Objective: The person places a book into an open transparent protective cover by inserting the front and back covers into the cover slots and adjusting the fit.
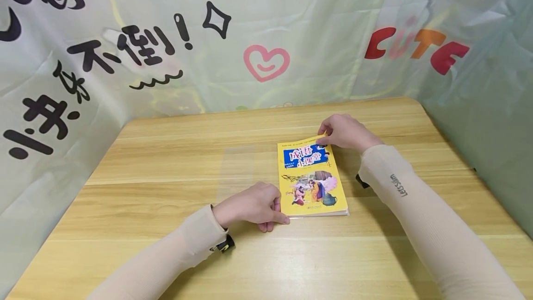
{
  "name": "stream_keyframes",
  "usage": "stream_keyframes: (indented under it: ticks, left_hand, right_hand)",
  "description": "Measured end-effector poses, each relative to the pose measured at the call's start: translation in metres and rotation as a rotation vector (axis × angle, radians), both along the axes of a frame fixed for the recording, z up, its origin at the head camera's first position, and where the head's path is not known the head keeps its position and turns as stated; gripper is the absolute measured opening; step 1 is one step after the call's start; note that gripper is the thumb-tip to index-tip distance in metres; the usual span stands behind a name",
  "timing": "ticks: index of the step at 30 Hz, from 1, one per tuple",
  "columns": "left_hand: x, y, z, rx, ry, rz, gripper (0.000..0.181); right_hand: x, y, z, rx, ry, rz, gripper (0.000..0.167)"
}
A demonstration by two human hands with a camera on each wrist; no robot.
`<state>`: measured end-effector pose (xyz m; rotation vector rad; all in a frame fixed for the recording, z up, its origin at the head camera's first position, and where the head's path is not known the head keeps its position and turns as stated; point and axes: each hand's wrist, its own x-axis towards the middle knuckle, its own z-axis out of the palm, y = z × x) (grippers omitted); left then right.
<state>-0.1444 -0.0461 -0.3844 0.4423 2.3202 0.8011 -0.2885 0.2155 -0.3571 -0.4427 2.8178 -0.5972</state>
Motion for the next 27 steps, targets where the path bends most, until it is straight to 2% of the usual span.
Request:
stream_keyframes:
  ticks: [10, 18, 22, 27]
  left_hand:
    - [-0.001, 0.002, -0.001, 0.0, -0.004, 0.011, 0.033]
    - [-0.001, 0.002, 0.0, 0.008, -0.002, 0.014, 0.034]
    - [-0.003, -0.002, 0.005, 0.0, 0.016, -0.013, 0.035]
    - [-0.01, -0.009, 0.021, 0.008, 0.046, -0.012, 0.034]
  right_hand:
    - [0.006, 0.011, 0.005, -0.018, -0.011, -0.049, 0.053]
    - [0.015, 0.025, 0.002, -0.073, -0.081, -0.03, 0.047]
    - [0.02, 0.028, 0.004, -0.096, -0.08, -0.014, 0.043]
    - [0.025, 0.032, 0.006, -0.132, -0.074, -0.014, 0.037]
